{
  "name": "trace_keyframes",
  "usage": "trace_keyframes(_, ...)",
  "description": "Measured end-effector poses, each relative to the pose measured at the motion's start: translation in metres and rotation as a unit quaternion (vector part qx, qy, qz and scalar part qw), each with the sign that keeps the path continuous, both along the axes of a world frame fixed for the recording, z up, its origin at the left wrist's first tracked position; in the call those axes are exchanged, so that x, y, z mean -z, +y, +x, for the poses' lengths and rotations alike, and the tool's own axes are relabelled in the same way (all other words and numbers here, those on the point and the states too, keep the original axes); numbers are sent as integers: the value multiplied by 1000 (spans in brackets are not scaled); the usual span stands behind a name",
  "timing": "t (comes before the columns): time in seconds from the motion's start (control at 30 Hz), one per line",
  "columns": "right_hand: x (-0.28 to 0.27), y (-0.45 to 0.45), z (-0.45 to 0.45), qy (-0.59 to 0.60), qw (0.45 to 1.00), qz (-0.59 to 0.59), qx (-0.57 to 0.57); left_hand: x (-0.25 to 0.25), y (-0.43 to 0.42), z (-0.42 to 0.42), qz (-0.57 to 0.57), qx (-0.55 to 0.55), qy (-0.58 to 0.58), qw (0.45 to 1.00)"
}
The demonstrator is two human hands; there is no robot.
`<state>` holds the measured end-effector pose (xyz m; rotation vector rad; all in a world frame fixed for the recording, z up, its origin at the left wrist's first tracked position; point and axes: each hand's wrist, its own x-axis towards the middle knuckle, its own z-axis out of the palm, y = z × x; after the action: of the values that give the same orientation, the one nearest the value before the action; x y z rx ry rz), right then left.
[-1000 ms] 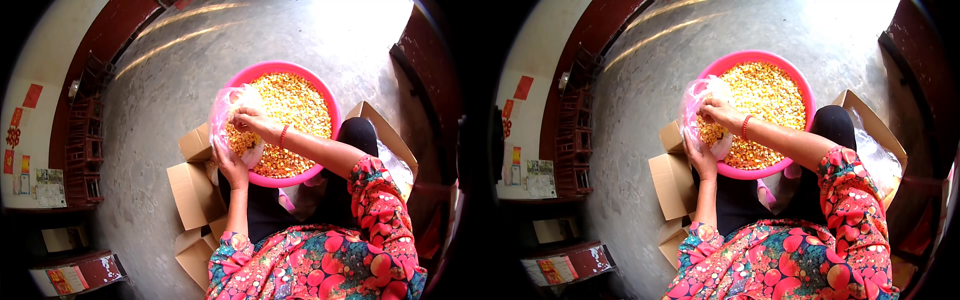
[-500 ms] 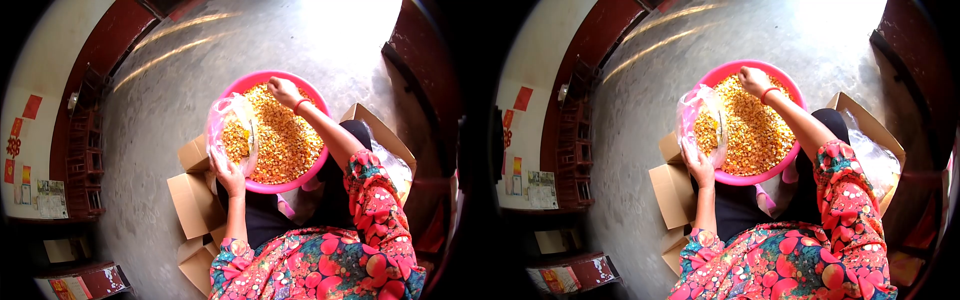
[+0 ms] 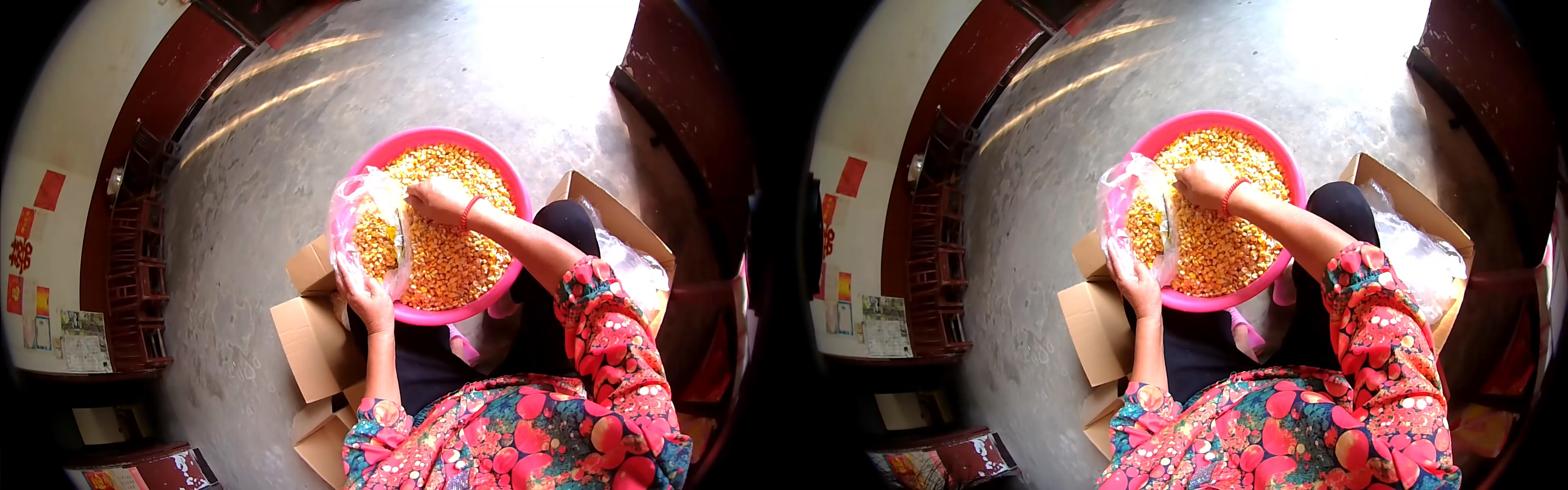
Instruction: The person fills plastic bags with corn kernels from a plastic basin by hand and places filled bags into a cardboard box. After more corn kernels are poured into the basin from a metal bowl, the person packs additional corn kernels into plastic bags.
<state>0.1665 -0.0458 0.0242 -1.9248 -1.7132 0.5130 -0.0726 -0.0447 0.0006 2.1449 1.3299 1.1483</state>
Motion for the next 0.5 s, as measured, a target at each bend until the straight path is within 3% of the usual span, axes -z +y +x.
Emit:
trace_keyframes(0.03,-2,2,3,42,998,42,35,0,0,0,0,0,0,1000)
trace_keyframes(0.07,-9,5,8,212,975,-9,61,1,0,0,0,-1,-1,1000)
trace_keyframes(0.17,-22,3,17,551,822,-71,123,3,0,-1,2,-2,-1,1000)
trace_keyframes(0.23,-30,-2,13,584,796,-65,147,3,0,-1,1,1,-5,1000)
trace_keyframes(0.3,-25,1,14,639,760,-109,52,1,0,-1,1,5,-9,1000)
trace_keyframes(0.37,-45,0,-2,633,759,-149,9,0,-1,-1,5,1,-8,1000)
trace_keyframes(0.5,-62,-2,-40,654,742,-121,-91,-3,-3,0,9,-7,15,1000)
